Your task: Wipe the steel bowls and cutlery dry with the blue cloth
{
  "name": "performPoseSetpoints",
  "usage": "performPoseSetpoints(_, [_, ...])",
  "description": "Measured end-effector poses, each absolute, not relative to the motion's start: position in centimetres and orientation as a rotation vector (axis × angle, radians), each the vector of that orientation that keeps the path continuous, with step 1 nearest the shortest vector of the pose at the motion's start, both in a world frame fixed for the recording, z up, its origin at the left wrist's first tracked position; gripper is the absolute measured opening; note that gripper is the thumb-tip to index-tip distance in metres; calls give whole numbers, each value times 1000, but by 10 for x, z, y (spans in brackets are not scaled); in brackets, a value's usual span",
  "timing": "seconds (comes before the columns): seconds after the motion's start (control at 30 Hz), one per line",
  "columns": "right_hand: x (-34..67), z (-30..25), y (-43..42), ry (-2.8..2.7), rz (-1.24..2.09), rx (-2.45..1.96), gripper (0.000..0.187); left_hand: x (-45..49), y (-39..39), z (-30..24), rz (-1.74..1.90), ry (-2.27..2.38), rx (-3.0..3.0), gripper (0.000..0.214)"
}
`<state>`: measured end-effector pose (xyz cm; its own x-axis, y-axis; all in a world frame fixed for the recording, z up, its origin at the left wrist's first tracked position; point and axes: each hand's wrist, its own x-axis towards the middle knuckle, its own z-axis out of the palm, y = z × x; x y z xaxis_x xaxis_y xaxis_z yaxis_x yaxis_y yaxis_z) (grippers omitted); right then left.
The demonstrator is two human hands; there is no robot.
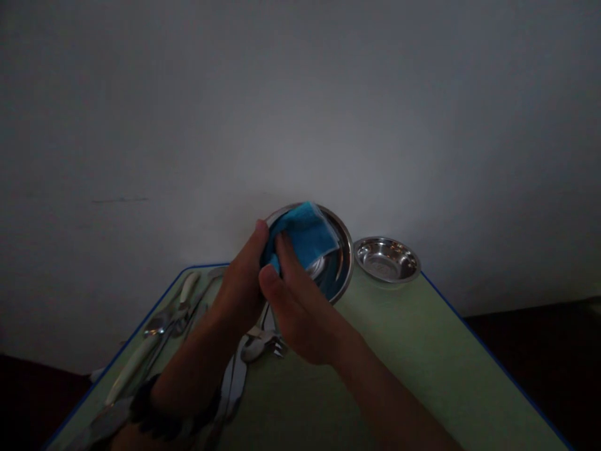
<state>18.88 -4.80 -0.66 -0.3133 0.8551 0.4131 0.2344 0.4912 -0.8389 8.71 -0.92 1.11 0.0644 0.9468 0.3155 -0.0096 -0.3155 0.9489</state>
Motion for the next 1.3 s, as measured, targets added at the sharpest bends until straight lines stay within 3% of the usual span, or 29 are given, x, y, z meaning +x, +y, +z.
performPoseSetpoints(0.43, [196, -2, -43, -2134, 688, -827, 42, 59, 0, 20, 1438, 997, 1582, 34])
performPoseSetpoints(0.97, [209, 2, -44, -2362, -171, -1458, 37, 66, 10, 9, 1642, 906, 1390, 32])
performPoseSetpoints(1.3, [231, 5, -40, -2410, -152, -1396, 34, 62, 17, 8, 1595, 816, 1210, 28])
